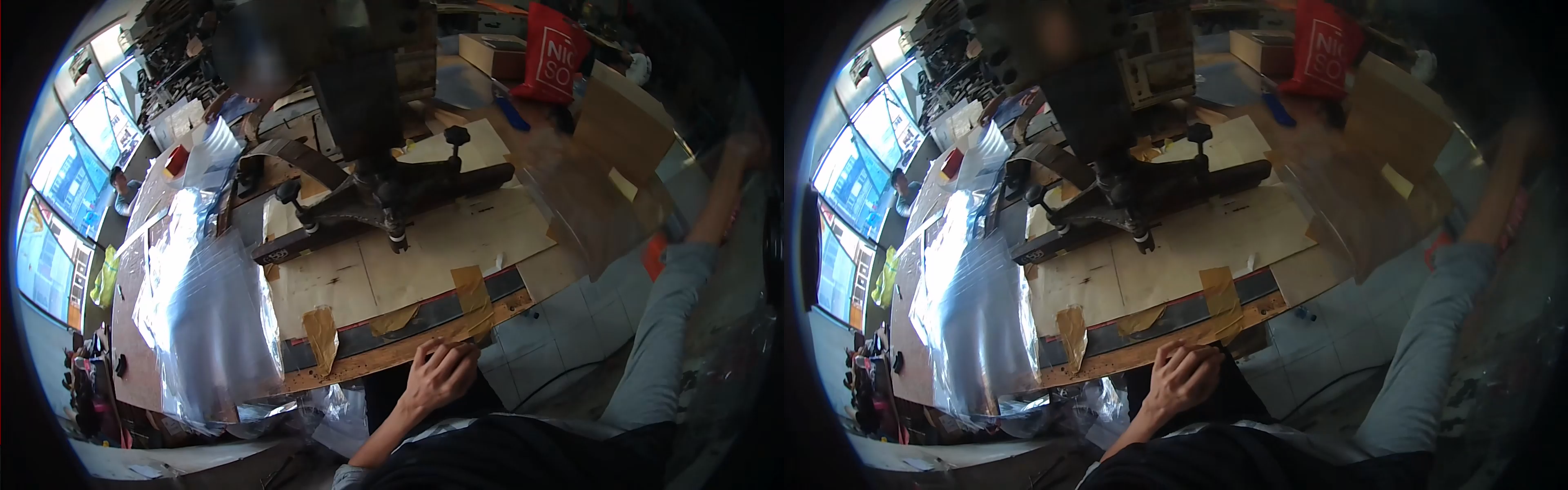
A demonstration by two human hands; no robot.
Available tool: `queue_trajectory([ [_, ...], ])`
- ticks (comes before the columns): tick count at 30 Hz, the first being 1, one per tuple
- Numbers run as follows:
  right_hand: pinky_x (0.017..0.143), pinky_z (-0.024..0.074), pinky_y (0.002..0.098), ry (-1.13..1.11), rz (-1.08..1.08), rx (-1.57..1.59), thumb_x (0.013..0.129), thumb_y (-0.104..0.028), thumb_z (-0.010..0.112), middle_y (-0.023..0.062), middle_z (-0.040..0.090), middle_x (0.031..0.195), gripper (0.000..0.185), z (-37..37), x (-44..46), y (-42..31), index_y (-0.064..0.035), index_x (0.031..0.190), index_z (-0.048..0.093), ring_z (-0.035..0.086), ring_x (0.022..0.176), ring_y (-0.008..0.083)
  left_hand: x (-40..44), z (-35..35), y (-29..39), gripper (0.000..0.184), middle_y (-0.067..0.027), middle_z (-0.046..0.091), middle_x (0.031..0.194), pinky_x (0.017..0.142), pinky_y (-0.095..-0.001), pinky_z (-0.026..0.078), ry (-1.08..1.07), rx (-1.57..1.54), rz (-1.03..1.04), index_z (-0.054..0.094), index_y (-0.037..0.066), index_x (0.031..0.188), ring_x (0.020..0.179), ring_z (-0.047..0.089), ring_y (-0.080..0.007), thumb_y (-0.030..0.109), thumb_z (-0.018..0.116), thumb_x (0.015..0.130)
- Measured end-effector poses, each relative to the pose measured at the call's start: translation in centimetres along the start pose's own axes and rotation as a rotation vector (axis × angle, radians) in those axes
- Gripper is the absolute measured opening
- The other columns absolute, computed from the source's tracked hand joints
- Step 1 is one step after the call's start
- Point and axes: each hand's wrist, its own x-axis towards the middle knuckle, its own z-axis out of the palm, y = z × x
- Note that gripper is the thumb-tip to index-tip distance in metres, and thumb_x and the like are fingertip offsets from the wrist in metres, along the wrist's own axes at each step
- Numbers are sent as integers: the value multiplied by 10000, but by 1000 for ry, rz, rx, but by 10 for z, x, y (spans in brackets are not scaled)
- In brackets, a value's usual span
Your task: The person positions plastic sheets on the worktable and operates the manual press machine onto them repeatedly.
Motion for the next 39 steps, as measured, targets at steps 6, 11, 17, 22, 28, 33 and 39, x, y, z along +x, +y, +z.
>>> queue_trajectory([
  [6,886,481,329,-417,179,-74,861,18,583,107,644,1017,57,46,-170,-211,2,866,637,598,959,206,38,-5,14,607,-134,581,1200,996,-399,401,-90,-697,-260,390,81,1366,1133,557,-278,252,662,851],
  [11,851,445,373,-833,190,-99,837,13,564,129,580,1024,60,53,-324,-345,-36,834,598,570,978,269,47,-6,25,703,-221,515,1313,1056,-403,374,6,-1181,-395,116,66,1482,1255,494,-319,142,542,928],
  [17,883,475,394,-1200,806,170,845,-36,583,177,425,1336,431,22,-365,-399,-52,1266,495,542,1137,315,-29,-34,8,525,-254,526,1285,917,-398,512,297,-1456,-887,177,86,1431,1094,614,-331,-22,337,943],
  [22,896,473,411,-1375,710,-292,913,-122,585,171,424,1320,416,-83,-358,-366,-40,1301,461,507,1153,314,-80,-63,6,479,-298,489,1293,875,-430,542,475,-1502,-1092,179,102,1415,1091,604,-381,60,363,974],
  [28,678,553,276,-1386,1189,-355,959,-180,547,133,501,1210,377,-160,-339,-376,-16,1285,453,586,1019,184,-71,-61,16,510,-284,489,1290,877,-427,526,551,-1570,-1159,203,133,1420,1127,580,-355,173,438,970],
  [33,434,465,214,-1148,1834,-7,930,-135,576,153,588,1055,489,-158,-329,-390,-19,1351,355,600,606,106,-61,-61,6,634,-263,484,1315,859,-419,538,540,-1572,-1103,200,97,1457,1181,552,-320,285,509,937],
  [39,314,318,176,-993,1764,-32,900,-43,585,123,639,915,493,-138,-331,-386,-27,1347,377,498,431,47,-64,-83,-2,732,-279,354,1439,921,-535,487,477,-1502,-1078,65,159,1520,1309,410,-403,344,483,948],
])
